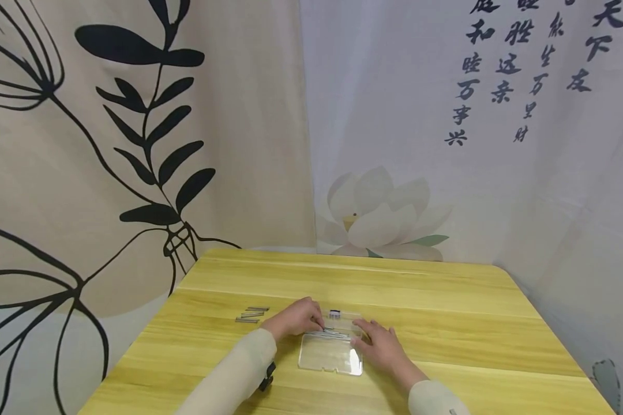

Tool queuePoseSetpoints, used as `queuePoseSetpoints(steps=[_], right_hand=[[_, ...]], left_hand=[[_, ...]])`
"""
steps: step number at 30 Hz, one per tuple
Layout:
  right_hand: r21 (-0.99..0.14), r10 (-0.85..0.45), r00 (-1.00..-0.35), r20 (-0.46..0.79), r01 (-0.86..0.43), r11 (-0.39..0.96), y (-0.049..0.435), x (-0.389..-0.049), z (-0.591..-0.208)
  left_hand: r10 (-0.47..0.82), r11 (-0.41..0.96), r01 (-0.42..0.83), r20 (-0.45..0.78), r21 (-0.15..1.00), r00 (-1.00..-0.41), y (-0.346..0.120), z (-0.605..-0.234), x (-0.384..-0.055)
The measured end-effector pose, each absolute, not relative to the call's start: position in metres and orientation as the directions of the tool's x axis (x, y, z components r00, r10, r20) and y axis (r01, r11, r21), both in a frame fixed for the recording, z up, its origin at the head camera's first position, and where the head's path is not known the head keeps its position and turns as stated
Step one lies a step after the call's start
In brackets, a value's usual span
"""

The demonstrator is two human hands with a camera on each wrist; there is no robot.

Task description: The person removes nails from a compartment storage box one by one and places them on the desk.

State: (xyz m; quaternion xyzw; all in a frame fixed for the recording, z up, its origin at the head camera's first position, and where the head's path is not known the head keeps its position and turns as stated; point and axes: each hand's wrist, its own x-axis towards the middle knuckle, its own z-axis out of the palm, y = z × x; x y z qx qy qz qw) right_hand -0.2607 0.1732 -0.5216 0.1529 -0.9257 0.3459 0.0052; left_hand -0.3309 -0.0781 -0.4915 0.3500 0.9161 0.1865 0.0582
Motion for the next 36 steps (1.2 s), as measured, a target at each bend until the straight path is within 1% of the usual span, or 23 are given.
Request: queuePoseSetpoints(steps=[7,18,22,26,29,31,36], right_hand=[[-0.629,-0.282,-0.953,0.115,-0.29,0.722,0.174,-0.261,-0.522],[-0.631,-0.284,-0.951,0.118,-0.293,0.719,0.174,-0.262,-0.524],[-0.63,-0.284,-0.952,0.119,-0.293,0.719,0.174,-0.262,-0.525],[-0.627,-0.28,-0.953,0.116,-0.289,0.723,0.175,-0.262,-0.526],[-0.63,-0.281,-0.953,0.111,-0.286,0.722,0.175,-0.261,-0.526],[-0.637,-0.283,-0.953,0.107,-0.284,0.717,0.174,-0.261,-0.525],[-0.646,-0.285,-0.953,0.103,-0.283,0.709,0.173,-0.261,-0.523]], left_hand=[[0.684,0.677,0.658,0.046,0.33,-0.728,-0.077,-0.496,-0.332],[0.692,0.679,0.66,0.02,0.323,-0.722,-0.075,-0.494,-0.332],[0.702,0.671,0.674,0.03,0.31,-0.712,-0.075,-0.495,-0.332],[0.723,0.646,0.703,0.058,0.297,-0.689,-0.077,-0.495,-0.331],[0.718,0.642,0.698,0.071,0.316,-0.693,-0.08,-0.498,-0.331],[0.702,0.648,0.681,0.077,0.342,-0.707,-0.082,-0.499,-0.331],[0.649,0.648,0.615,0.098,0.449,-0.755,-0.087,-0.499,-0.331]])
